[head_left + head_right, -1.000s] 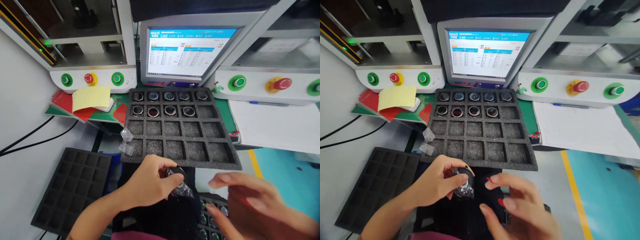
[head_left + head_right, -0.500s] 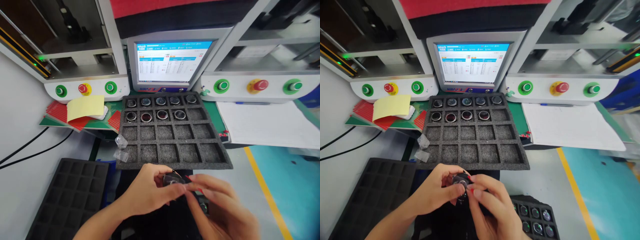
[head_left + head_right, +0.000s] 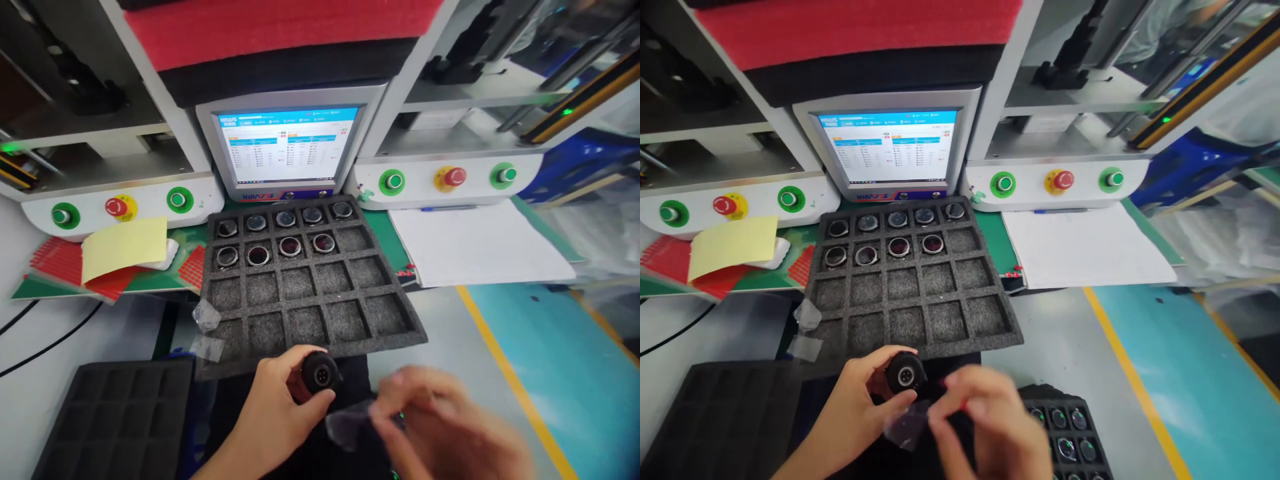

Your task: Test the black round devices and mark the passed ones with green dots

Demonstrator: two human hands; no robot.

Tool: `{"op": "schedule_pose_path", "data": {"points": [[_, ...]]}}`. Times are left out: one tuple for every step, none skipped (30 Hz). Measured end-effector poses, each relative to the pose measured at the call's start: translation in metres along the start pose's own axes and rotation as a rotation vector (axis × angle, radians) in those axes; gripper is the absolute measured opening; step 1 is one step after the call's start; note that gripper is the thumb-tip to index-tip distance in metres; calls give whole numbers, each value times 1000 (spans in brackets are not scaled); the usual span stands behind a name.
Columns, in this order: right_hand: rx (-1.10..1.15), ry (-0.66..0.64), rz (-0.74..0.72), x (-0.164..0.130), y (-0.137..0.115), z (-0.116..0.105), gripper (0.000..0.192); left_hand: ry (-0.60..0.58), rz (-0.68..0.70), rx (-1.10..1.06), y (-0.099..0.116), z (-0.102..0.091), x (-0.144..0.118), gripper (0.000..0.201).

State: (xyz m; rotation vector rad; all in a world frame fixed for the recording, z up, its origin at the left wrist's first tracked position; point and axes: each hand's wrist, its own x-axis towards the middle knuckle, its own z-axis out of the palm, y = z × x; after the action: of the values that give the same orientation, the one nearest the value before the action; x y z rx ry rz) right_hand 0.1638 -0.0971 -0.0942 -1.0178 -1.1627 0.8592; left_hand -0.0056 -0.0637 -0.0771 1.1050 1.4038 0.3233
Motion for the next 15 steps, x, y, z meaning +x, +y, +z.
{"op": "schedule_pose_path", "data": {"points": [[11,90,55,11,6,-8,56,-7,-8,-14,0,0,1,33],[20,193,137,25,15,-17,47,-17,-12,-32,1,-1,2,32],[50,255,194,40,27,-27,39,-20,-15,-47,1,-1,2,32],[91,291,258,54,39,-37,38,-10,-17,-61,2,-2,2,31],[115,311,371,67,53,-48,42,11,-18,-75,3,-2,1,31],[116,309,476,78,65,-57,48,35,-21,-91,4,-2,0,31],[111,311,522,86,77,-65,52,63,-30,-117,5,-2,-1,31],[99,315,558,92,87,-70,55,83,-44,-157,6,-2,-2,31],[83,324,567,95,95,-74,57,91,-61,-210,8,-2,-3,32],[68,337,562,96,102,-77,59,85,-77,-274,8,-1,-3,32],[52,351,561,96,108,-78,61,78,-89,-342,9,-1,-4,32],[34,363,564,95,112,-78,62,72,-96,-409,9,-1,-4,32],[17,371,569,94,116,-78,63,69,-97,-469,8,-1,-4,31],[0,378,572,92,119,-78,64,68,-89,-515,6,-2,-4,31],[-19,388,569,92,122,-78,64,66,-73,-546,4,-2,-4,31]]}}
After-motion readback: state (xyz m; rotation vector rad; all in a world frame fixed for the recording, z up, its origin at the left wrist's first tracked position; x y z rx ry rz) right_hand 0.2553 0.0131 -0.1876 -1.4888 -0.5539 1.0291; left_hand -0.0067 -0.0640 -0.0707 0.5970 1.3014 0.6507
